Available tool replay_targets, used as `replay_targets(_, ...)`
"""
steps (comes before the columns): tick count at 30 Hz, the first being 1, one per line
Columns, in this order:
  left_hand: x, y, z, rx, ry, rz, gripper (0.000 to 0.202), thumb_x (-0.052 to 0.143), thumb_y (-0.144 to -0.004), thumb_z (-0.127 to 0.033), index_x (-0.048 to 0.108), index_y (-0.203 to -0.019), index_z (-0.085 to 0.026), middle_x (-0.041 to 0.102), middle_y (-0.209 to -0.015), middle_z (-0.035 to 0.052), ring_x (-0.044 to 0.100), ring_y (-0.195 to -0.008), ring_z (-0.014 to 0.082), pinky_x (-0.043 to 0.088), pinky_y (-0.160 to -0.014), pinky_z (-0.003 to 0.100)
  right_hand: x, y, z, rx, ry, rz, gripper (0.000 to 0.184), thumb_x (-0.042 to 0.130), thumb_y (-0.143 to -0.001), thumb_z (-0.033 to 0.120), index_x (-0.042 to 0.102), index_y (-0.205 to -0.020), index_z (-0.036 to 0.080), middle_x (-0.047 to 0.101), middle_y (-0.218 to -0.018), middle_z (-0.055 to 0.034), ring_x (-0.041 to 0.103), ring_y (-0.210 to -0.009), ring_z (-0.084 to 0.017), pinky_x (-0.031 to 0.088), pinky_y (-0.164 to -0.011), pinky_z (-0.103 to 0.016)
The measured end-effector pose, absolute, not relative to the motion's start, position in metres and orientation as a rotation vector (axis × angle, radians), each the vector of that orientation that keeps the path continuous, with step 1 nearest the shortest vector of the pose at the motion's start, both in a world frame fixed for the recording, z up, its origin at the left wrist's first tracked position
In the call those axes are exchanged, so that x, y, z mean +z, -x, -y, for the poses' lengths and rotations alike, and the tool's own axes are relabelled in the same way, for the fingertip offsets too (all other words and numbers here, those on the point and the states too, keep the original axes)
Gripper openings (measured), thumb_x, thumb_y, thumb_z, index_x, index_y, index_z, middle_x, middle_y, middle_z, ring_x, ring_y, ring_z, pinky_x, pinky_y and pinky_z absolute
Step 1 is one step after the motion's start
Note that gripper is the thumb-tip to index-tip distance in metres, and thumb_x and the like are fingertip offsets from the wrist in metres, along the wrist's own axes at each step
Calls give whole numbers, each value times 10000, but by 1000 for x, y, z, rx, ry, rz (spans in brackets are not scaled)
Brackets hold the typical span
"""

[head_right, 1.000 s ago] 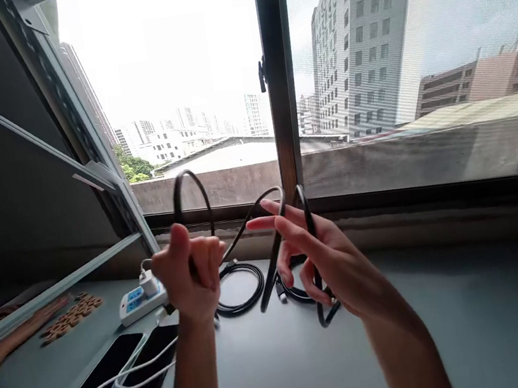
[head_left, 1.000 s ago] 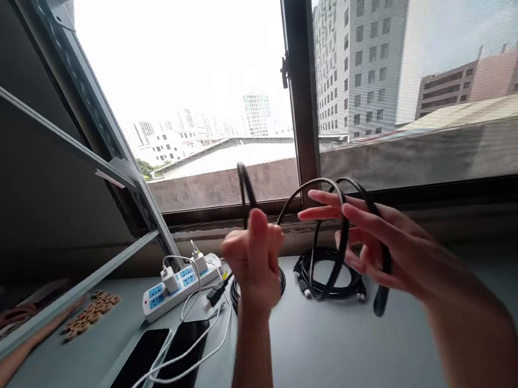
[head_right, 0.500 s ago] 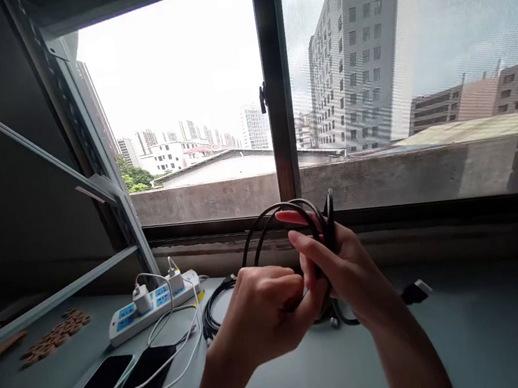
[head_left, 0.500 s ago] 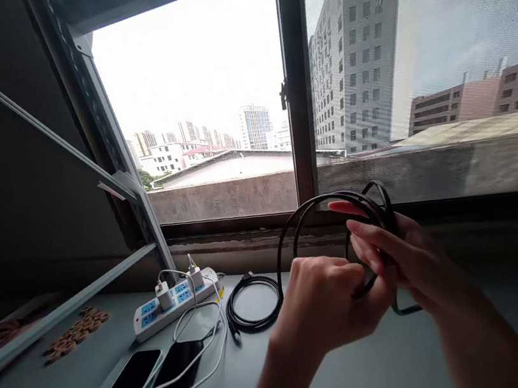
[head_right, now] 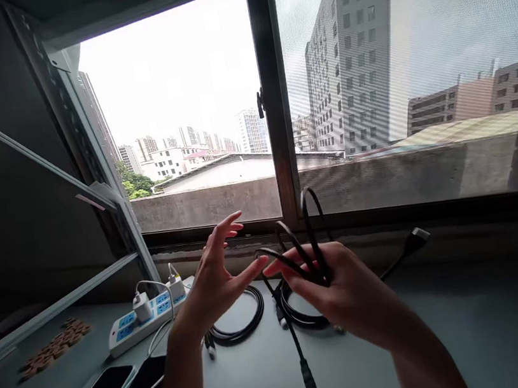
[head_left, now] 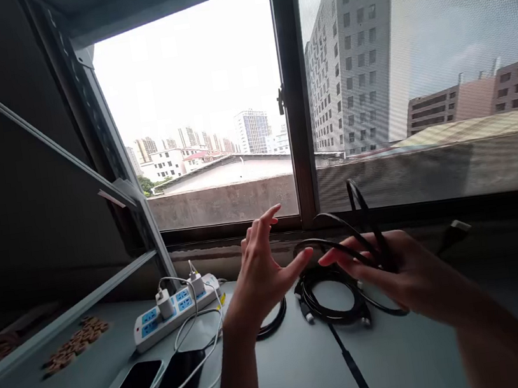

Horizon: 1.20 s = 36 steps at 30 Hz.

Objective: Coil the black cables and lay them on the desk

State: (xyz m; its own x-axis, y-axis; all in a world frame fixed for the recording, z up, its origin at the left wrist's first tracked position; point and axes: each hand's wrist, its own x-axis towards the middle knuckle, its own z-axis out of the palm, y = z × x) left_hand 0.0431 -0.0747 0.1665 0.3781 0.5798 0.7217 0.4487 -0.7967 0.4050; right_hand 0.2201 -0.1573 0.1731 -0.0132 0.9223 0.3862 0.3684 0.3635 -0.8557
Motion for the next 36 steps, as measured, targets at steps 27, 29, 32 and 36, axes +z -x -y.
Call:
replay_targets(27,165,-55,65,1714,-1804,-906,473,522,-780,-394,391,-378,-182,306,-285,-52,296,-266,61,194,-334,219,166,-224,135,333,1080,1687,213,538,-822,289,687,-928,181,541,-610,26,479,-480,-88,385,-438,-177)
replay_targets(29,167,-54,66,1763,-1798,-933,481,532,-773,-403,371,-378,-180,275,-308,-58,264,-292,53,182,-351,222,165,-224,131,227,1116,1666,185,539,-822,287,678,-888,184,565,-630,22,517,-550,-107,416,-511,-190)
replay_targets(32,168,-52,67,1821,-1848,-996,482,540,-767,-392,340,-387,-175,244,-360,-54,254,-354,55,180,-385,225,164,-222,127,87,1149,1618,149,561,-807,272,660,-891,200,637,-772,10,584,-738,-142,446,-679,-212)
replay_targets(36,170,-54,72,1876,-1942,-1083,477,537,-767,-344,287,-404,-163,185,-436,-47,210,-426,56,184,-423,228,163,-211,124,116,1147,1620,137,557,-805,272,631,-896,201,637,-771,9,593,-733,-143,452,-670,-214)
